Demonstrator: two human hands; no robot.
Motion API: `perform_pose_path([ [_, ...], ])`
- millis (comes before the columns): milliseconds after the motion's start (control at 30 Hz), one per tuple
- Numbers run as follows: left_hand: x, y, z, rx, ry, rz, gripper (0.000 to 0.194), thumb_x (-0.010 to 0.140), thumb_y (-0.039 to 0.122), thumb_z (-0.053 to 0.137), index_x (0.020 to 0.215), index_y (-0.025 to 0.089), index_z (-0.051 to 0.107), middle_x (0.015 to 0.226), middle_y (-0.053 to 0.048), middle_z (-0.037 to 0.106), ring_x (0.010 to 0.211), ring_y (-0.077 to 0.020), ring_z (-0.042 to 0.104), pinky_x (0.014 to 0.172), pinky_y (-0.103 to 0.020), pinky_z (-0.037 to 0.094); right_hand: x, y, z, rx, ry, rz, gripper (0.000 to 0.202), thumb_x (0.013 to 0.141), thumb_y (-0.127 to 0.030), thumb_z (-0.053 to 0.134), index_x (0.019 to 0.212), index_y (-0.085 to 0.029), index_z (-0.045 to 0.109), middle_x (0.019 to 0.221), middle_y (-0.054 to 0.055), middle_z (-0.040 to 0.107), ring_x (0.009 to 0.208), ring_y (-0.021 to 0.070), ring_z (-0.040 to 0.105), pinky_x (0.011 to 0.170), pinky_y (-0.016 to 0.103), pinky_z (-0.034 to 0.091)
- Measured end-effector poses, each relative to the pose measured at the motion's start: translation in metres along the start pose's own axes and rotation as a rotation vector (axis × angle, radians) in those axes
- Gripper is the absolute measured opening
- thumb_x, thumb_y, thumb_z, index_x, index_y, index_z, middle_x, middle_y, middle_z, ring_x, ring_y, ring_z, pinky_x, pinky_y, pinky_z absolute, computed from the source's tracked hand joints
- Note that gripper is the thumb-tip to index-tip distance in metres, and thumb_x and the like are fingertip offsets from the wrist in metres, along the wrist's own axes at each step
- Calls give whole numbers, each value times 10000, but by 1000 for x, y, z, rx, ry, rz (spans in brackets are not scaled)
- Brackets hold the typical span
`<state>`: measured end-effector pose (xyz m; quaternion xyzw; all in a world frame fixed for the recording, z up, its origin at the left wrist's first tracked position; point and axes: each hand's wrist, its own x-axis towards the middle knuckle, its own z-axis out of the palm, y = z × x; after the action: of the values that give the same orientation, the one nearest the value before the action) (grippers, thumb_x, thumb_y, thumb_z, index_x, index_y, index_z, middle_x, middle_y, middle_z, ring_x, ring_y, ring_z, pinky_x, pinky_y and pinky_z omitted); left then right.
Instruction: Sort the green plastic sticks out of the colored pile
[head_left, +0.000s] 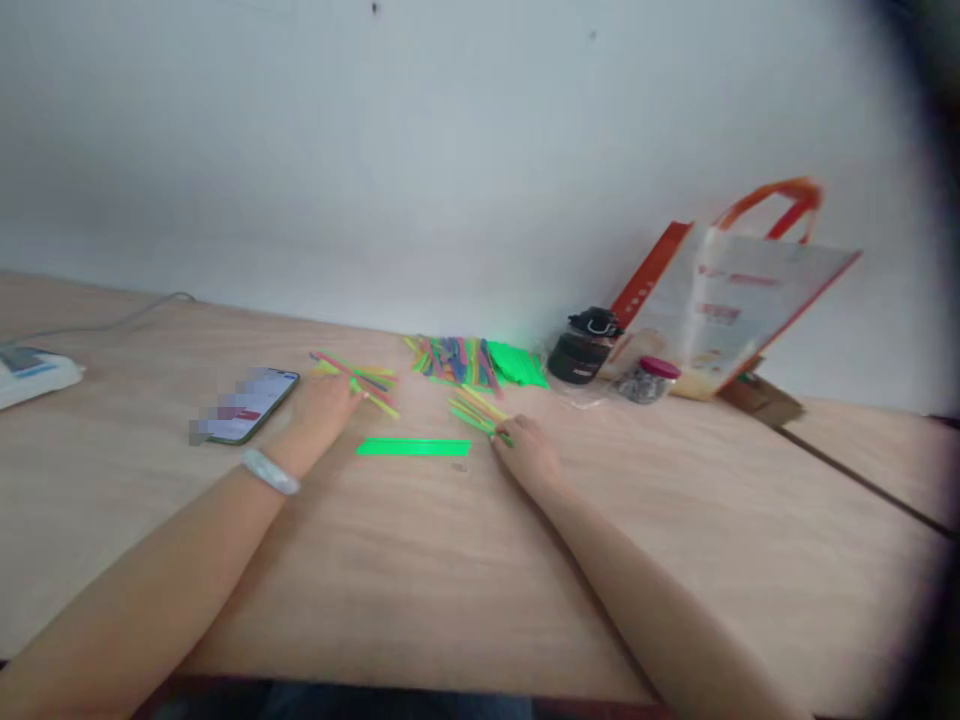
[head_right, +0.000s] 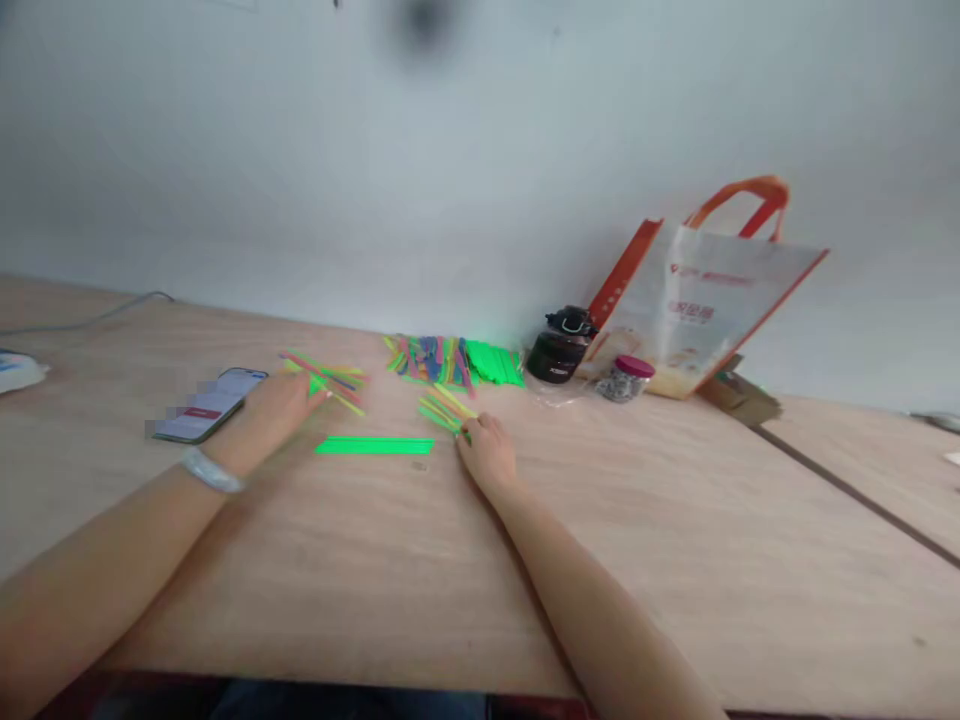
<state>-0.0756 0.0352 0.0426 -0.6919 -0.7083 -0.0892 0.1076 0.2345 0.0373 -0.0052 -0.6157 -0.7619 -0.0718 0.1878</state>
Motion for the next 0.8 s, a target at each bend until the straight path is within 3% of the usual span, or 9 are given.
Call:
perform_pose_path([
  [67, -9, 12, -1, -72, 59, 177, 356, 916, 385, 406, 945, 95, 611, 895, -142, 641, 860, -257, 603, 742, -345, 452, 0, -1, 0, -13, 5, -9, 139, 819, -206, 514, 839, -177, 649, 891, 81, 606, 881, 192, 545, 776, 286, 409],
  [200, -33, 50, 7, -260, 102, 683, 222, 920, 282, 437, 973, 166, 618, 993, -77, 593, 985, -209, 534, 872, -339, 421, -2, -2, -1, -10, 25, -40, 158, 834, -209, 494, 860, -169, 644, 903, 87, 612, 890, 198, 549, 791, 294, 410],
  [267, -43, 66, 13, -300, 93, 782, 200, 899, 252, 481, 1035, 175, 605, 1018, -76, 577, 988, -207, 520, 867, -340, 429, -3, -3, -1, 5, 36, -50, 166, 836, -202, 486, 886, -162, 639, 904, 84, 617, 889, 195, 552, 793, 290, 411],
  [467, -49, 83, 29, -315, 42, 828, 202, 904, 264, 469, 960, 169, 639, 972, -82, 577, 961, -218, 514, 842, -357, 443, -4, -8, 0, 93, 85, -63, 166, 835, -217, 485, 879, -171, 639, 892, 75, 633, 878, 190, 566, 771, 281, 416],
  [600, -48, 83, 32, -330, 96, 727, 280, 902, 316, 477, 1114, 162, 575, 998, -80, 572, 956, -216, 518, 833, -353, 449, -6, -16, 2, 196, 103, -59, 172, 834, -214, 476, 873, -181, 640, 860, 52, 643, 816, 166, 582, 727, 257, 416],
  [800, -49, 87, 30, -238, 96, 708, 189, 891, 267, 488, 889, 146, 634, 947, -78, 561, 929, -223, 518, 803, -346, 449, -8, -27, -1, 289, 103, -108, 194, 836, -237, 462, 842, -176, 646, 860, 56, 656, 820, 169, 587, 722, 262, 425],
])
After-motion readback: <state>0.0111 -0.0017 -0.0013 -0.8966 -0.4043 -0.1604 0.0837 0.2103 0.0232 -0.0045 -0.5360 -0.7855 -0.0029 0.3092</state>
